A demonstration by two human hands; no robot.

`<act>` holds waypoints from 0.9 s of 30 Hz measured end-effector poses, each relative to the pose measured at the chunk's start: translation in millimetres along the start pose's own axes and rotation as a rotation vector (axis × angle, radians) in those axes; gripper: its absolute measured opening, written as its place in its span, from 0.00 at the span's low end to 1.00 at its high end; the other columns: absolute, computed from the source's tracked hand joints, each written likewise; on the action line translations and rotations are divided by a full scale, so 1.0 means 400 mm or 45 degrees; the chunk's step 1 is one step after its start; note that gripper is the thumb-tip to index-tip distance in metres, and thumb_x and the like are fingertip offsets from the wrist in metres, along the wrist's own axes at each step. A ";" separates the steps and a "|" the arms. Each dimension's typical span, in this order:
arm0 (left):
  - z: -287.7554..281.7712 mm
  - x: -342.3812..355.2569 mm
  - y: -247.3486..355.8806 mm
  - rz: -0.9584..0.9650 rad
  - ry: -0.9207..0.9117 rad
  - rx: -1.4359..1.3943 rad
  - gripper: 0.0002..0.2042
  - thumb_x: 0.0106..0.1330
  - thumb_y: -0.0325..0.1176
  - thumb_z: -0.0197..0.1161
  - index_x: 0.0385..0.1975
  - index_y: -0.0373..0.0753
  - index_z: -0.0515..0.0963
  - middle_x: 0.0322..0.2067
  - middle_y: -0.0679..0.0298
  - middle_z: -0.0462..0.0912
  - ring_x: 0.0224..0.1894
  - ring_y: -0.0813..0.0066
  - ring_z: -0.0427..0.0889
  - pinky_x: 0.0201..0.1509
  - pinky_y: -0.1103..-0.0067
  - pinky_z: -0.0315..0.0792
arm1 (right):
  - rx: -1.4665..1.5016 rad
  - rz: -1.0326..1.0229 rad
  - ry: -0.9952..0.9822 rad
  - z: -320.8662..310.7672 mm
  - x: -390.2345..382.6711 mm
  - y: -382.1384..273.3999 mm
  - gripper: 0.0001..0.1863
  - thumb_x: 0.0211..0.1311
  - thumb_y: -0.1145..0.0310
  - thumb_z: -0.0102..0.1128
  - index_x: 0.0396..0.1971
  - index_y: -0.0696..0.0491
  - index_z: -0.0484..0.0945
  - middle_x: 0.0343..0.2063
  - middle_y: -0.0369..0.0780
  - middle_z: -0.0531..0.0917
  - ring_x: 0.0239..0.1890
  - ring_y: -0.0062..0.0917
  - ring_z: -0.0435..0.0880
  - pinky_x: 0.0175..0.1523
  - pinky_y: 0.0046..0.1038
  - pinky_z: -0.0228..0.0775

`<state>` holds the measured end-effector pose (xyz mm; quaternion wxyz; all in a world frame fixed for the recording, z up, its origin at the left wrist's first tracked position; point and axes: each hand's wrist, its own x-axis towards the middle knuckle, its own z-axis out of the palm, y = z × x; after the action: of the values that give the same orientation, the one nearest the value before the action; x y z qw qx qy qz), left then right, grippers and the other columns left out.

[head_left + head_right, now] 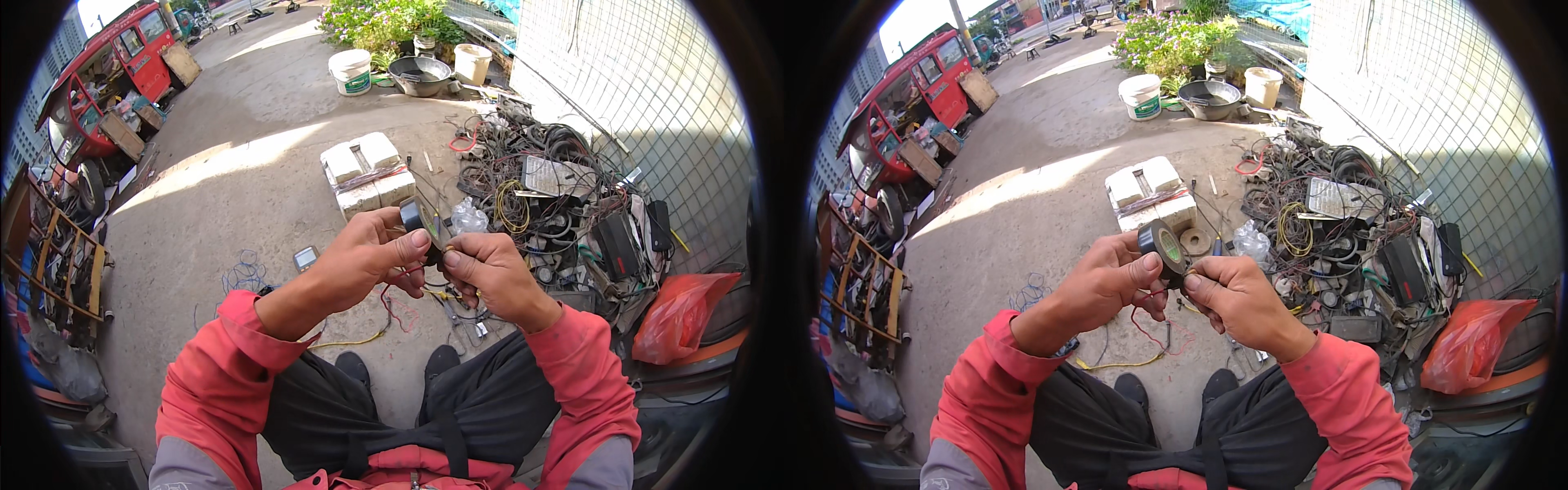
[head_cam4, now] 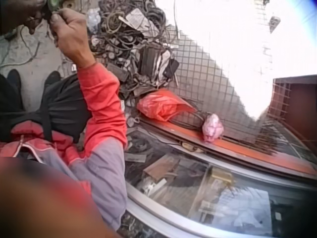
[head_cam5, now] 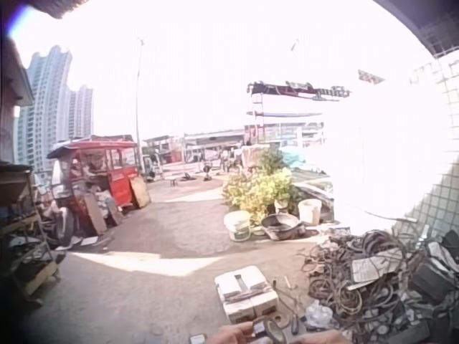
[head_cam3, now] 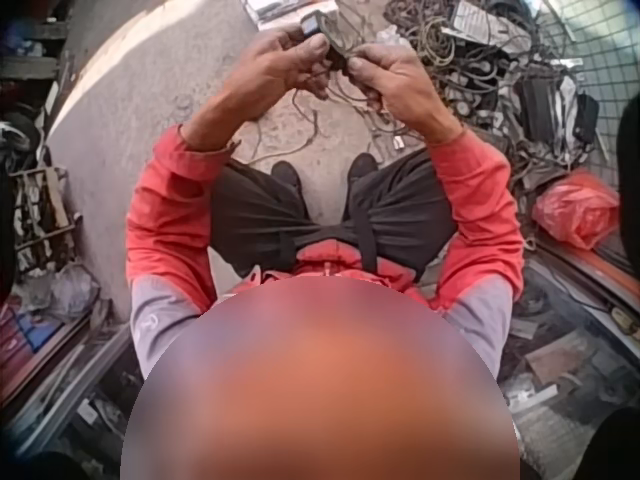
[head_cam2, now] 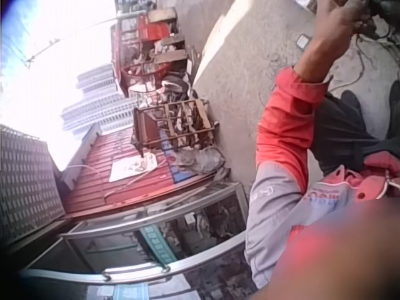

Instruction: The person sits on the ground and uses pliers to strip the insulation from a wire. They then twist the exposed strands and wrap the connection with black electrical tape.

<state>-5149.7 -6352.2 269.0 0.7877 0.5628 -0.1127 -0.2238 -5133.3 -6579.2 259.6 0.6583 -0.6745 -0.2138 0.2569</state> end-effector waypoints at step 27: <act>0.085 0.029 -0.046 0.103 0.603 0.313 0.15 0.73 0.34 0.61 0.49 0.34 0.65 0.20 0.64 0.75 0.17 0.83 0.70 0.15 0.82 0.59 | 0.174 -0.001 0.217 0.016 -0.008 0.010 0.11 0.73 0.67 0.56 0.36 0.60 0.81 0.21 0.32 0.78 0.18 0.10 0.70 0.21 0.16 0.62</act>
<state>-5158.4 -6391.3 262.6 0.7262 0.6858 0.0259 -0.0392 -5139.9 -6576.3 255.9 0.7188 -0.6472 -0.1393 0.2123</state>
